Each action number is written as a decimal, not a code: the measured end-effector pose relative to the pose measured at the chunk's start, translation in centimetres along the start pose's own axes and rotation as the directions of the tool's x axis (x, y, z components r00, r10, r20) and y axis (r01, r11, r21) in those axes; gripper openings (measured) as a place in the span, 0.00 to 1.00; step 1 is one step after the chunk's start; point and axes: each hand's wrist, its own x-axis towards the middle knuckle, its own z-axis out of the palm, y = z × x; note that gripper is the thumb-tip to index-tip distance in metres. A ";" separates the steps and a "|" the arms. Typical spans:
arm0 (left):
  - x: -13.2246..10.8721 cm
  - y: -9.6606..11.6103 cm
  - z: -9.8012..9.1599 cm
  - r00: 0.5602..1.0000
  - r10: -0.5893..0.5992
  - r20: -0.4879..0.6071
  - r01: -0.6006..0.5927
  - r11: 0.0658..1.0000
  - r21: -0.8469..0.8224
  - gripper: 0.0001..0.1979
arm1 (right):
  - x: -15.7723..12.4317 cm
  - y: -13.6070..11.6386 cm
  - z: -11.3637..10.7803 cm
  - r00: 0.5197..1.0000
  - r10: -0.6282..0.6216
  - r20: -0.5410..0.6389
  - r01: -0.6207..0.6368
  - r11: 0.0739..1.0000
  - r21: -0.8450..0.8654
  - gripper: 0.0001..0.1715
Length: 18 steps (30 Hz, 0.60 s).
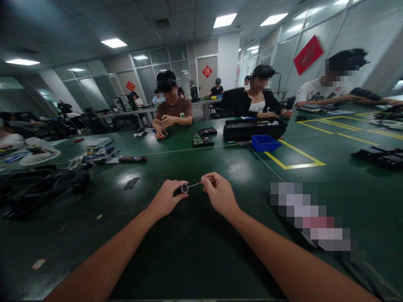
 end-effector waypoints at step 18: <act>0.5 0.2 -0.3 0.999 0.037 -0.023 -0.035 0.997 0.071 0.19 | 1.6 1.9 0.6 0.938 0.334 0.091 -0.306 0.678 0.668 0.11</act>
